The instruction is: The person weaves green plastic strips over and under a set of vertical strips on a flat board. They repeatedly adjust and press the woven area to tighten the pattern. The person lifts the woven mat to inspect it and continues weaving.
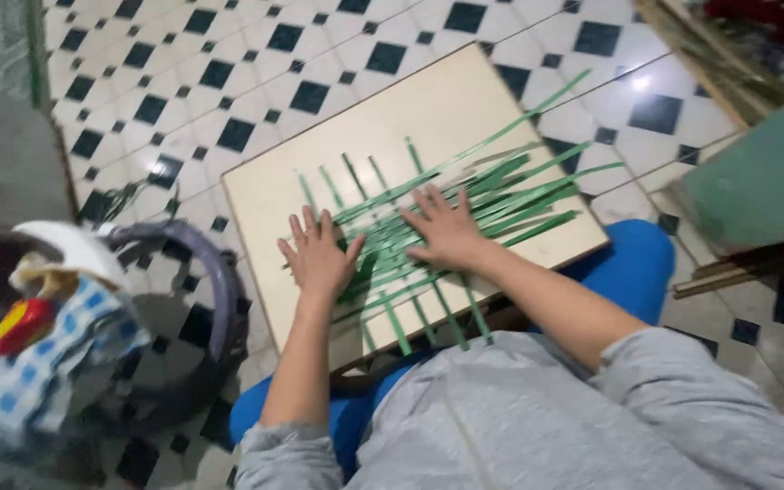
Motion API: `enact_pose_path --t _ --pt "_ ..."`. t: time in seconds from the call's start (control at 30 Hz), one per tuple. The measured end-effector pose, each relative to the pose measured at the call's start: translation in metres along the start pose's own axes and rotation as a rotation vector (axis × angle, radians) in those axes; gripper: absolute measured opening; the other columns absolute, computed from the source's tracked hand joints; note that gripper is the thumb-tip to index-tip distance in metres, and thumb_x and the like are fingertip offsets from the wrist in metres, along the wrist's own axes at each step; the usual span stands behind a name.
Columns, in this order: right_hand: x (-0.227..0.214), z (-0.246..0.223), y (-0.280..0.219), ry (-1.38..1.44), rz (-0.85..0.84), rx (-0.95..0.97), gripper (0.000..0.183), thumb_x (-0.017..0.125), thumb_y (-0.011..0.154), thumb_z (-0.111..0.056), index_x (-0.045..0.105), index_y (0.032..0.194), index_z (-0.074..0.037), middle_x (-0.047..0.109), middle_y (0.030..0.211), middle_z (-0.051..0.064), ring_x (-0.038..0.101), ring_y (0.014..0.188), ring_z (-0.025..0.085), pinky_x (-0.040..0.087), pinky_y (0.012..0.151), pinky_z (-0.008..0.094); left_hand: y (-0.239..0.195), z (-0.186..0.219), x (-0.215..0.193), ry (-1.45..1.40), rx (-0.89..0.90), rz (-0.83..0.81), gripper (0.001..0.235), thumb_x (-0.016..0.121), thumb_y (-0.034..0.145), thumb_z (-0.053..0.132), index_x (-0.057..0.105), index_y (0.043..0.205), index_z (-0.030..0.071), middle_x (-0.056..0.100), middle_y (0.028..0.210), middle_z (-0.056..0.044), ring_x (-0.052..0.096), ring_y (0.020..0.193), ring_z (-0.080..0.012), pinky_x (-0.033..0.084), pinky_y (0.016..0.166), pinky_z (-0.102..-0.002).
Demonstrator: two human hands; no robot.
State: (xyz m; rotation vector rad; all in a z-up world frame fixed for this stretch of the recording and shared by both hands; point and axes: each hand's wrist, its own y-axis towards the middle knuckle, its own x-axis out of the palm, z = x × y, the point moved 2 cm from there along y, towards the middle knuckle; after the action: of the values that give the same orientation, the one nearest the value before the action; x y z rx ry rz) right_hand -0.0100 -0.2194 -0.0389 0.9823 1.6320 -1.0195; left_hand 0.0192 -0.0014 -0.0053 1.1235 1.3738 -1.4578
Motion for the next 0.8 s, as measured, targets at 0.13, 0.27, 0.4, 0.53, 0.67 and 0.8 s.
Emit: enact_pose_path --t 0.13,0.27,0.4,0.53,0.67,0.8 --pt "-0.003 0.002 0.017 0.008 0.073 -0.004 0.071 0.039 0.093 -0.064 0.027 0.153 -0.028 0.022 0.16 0.016 0.012 0.148 0.038 0.011 0.108 0.075 0.008 0.028 -0.009 -0.035 0.098 0.009 0.086 0.03 0.09 0.074 0.027 0.155 0.018 0.013 0.164 -0.013 0.007 0.15 -0.0352 0.01 0.115 -0.062" --pt "-0.015 0.003 0.019 0.047 -0.031 0.085 0.071 0.038 0.094 -0.063 0.028 0.154 -0.026 0.017 0.162 0.015 0.009 0.149 0.036 0.006 0.111 0.071 0.025 0.036 0.018 -0.109 0.134 -0.069 0.081 0.032 0.092 0.073 0.022 0.156 0.024 0.01 0.164 -0.009 0.006 0.15 -0.0344 0.013 0.117 -0.06" --pt "-0.018 0.002 0.013 0.077 -0.096 0.075 0.075 0.04 0.092 -0.063 0.024 0.155 -0.026 0.015 0.162 0.016 0.006 0.15 0.037 0.007 0.111 0.07 0.01 0.043 0.017 -0.085 0.105 -0.089 0.081 0.031 0.09 0.074 0.017 0.157 0.03 0.008 0.165 -0.006 0.003 0.151 -0.0316 0.01 0.117 -0.06" --pt "-0.027 -0.011 -0.001 0.08 -0.112 0.034 0.075 0.039 0.091 -0.063 0.024 0.155 -0.026 0.016 0.161 0.016 0.007 0.15 0.037 0.009 0.111 0.069 -0.001 0.035 0.008 -0.066 0.093 -0.093 0.08 0.029 0.091 0.074 0.018 0.156 0.03 0.009 0.165 -0.005 0.003 0.151 -0.0295 0.01 0.118 -0.057" --pt "-0.016 -0.021 -0.008 0.097 -0.022 -0.107 0.071 0.049 0.091 -0.056 0.03 0.153 -0.024 0.02 0.16 0.017 0.01 0.149 0.04 0.009 0.11 0.072 0.001 0.009 0.017 0.021 0.008 -0.109 0.079 0.025 0.091 0.076 0.014 0.157 0.033 0.005 0.166 0.001 0.0 0.152 -0.0253 0.008 0.119 -0.054" --pt "-0.011 -0.024 -0.033 0.105 0.061 -0.192 0.073 0.06 0.09 -0.048 0.031 0.152 -0.023 0.023 0.157 0.021 0.012 0.147 0.044 0.012 0.107 0.076 0.007 -0.011 0.023 0.016 -0.068 -0.107 0.081 0.023 0.089 0.08 0.012 0.157 0.036 0.002 0.166 0.003 -0.002 0.152 -0.0232 0.008 0.12 -0.054"
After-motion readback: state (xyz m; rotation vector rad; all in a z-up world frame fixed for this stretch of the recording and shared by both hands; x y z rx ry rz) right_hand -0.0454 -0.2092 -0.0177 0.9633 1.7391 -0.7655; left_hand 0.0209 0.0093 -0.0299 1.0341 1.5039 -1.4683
